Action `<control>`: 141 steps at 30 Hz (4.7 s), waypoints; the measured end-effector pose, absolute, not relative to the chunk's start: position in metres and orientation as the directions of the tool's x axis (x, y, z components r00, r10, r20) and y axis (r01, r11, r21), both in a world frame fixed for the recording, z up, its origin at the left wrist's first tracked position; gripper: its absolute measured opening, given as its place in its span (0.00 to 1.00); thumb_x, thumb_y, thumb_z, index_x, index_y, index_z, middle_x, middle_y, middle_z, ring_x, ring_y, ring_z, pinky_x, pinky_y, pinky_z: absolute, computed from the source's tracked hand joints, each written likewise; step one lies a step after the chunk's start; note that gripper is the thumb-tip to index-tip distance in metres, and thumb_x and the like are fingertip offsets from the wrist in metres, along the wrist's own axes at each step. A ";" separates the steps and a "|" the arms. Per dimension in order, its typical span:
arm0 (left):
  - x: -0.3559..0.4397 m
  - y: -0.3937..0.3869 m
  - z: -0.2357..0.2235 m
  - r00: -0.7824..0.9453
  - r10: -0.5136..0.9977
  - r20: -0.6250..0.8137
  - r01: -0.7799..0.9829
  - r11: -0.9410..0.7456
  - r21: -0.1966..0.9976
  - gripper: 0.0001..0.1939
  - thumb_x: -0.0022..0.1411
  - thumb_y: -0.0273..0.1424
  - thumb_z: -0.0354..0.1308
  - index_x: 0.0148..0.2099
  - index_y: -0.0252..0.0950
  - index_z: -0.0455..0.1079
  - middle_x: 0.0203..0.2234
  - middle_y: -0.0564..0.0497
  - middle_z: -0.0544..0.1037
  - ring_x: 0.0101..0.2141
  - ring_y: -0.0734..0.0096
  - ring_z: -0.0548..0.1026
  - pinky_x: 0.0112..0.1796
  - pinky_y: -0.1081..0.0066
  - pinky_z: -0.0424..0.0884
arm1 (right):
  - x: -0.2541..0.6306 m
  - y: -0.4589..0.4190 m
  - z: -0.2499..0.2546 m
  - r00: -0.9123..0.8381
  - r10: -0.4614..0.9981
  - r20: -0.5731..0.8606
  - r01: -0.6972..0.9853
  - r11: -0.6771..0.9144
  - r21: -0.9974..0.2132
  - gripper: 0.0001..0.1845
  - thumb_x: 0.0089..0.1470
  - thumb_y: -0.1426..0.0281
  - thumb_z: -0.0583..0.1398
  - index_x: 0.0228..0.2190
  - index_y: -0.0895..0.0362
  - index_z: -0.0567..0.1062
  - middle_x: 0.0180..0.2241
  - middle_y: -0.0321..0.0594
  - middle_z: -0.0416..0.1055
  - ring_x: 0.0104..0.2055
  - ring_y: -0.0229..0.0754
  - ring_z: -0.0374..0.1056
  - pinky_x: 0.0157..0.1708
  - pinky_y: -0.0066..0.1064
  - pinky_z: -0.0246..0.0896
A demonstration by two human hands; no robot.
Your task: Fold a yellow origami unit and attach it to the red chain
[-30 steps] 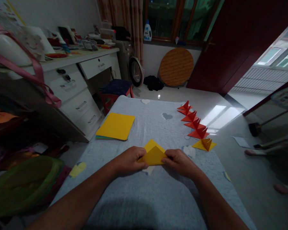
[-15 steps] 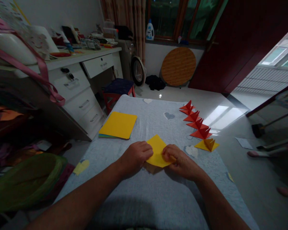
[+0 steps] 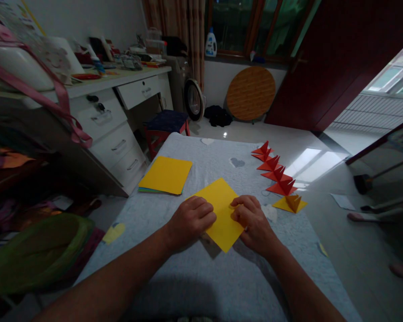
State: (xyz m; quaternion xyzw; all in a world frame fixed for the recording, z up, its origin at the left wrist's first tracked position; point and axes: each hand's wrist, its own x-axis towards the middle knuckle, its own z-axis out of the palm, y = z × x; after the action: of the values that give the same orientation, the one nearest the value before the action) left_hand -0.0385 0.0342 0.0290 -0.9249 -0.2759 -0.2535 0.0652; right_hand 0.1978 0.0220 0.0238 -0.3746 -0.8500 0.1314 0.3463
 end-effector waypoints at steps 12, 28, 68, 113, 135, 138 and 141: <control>-0.060 0.063 0.015 0.609 0.773 0.177 0.680 -0.624 0.384 0.17 0.50 0.16 0.51 0.41 0.36 0.68 0.38 0.47 0.74 0.42 0.61 0.70 0.46 0.62 0.67 | 0.197 0.026 0.017 -0.553 0.829 0.077 0.707 0.517 -0.483 0.12 0.45 0.84 0.55 0.29 0.56 0.66 0.36 0.43 0.68 0.41 0.46 0.61 0.44 0.37 0.56; -0.114 0.099 0.031 0.269 0.963 -0.020 0.949 -0.262 0.175 0.10 0.63 0.35 0.56 0.45 0.37 0.73 0.43 0.45 0.79 0.43 0.59 0.76 0.41 0.66 0.67 | 0.198 0.027 0.017 -0.554 0.829 0.079 0.693 0.512 -0.508 0.12 0.45 0.84 0.55 0.29 0.56 0.66 0.36 0.42 0.67 0.41 0.45 0.60 0.43 0.36 0.55; -0.112 0.098 0.033 0.313 0.950 -0.008 0.941 -0.309 0.137 0.14 0.62 0.25 0.49 0.37 0.39 0.76 0.39 0.47 0.77 0.39 0.61 0.75 0.36 0.67 0.66 | 0.199 0.028 0.019 -0.562 0.820 0.106 0.673 0.528 -0.519 0.14 0.44 0.84 0.55 0.31 0.57 0.72 0.38 0.45 0.71 0.43 0.47 0.64 0.45 0.40 0.60; -0.049 0.046 0.027 0.716 0.697 0.025 0.525 -0.563 0.638 0.11 0.58 0.38 0.63 0.36 0.36 0.68 0.34 0.51 0.73 0.37 0.67 0.70 0.39 0.70 0.65 | 0.207 0.027 0.028 -0.566 0.821 0.073 0.638 0.492 -0.593 0.09 0.61 0.75 0.54 0.33 0.58 0.74 0.33 0.42 0.73 0.38 0.42 0.67 0.41 0.33 0.59; -0.044 0.040 0.025 0.564 0.815 -0.136 0.617 -0.306 0.725 0.25 0.63 0.31 0.54 0.61 0.42 0.57 0.39 0.50 0.80 0.38 0.65 0.77 0.40 0.68 0.69 | 0.207 0.025 0.039 -0.286 0.912 -0.293 0.832 0.084 -0.549 0.02 0.54 0.74 0.57 0.32 0.57 0.70 0.27 0.37 0.71 0.28 0.38 0.65 0.27 0.27 0.49; -0.041 0.041 0.020 0.584 0.807 -0.088 0.642 -0.394 0.658 0.20 0.66 0.28 0.50 0.60 0.40 0.64 0.48 0.47 0.78 0.46 0.63 0.76 0.48 0.65 0.68 | 0.206 0.025 0.034 -0.254 0.919 -0.301 0.824 0.043 -0.565 0.11 0.54 0.75 0.58 0.41 0.57 0.68 0.24 0.32 0.70 0.26 0.37 0.64 0.27 0.27 0.48; -0.039 0.042 0.012 0.591 0.806 -0.041 0.667 -0.459 0.587 0.18 0.68 0.28 0.48 0.56 0.37 0.70 0.48 0.46 0.77 0.48 0.62 0.74 0.51 0.64 0.67 | 0.205 0.026 0.032 -0.244 0.919 -0.311 0.823 0.027 -0.567 0.15 0.54 0.76 0.58 0.45 0.57 0.65 0.22 0.28 0.66 0.24 0.37 0.62 0.27 0.27 0.48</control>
State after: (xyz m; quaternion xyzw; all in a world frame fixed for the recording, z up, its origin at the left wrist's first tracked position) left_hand -0.0387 0.0420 0.0116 -0.8455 -0.4354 -0.1220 -0.2841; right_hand 0.2050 0.0255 0.0318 -0.6109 -0.7129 0.3369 0.0709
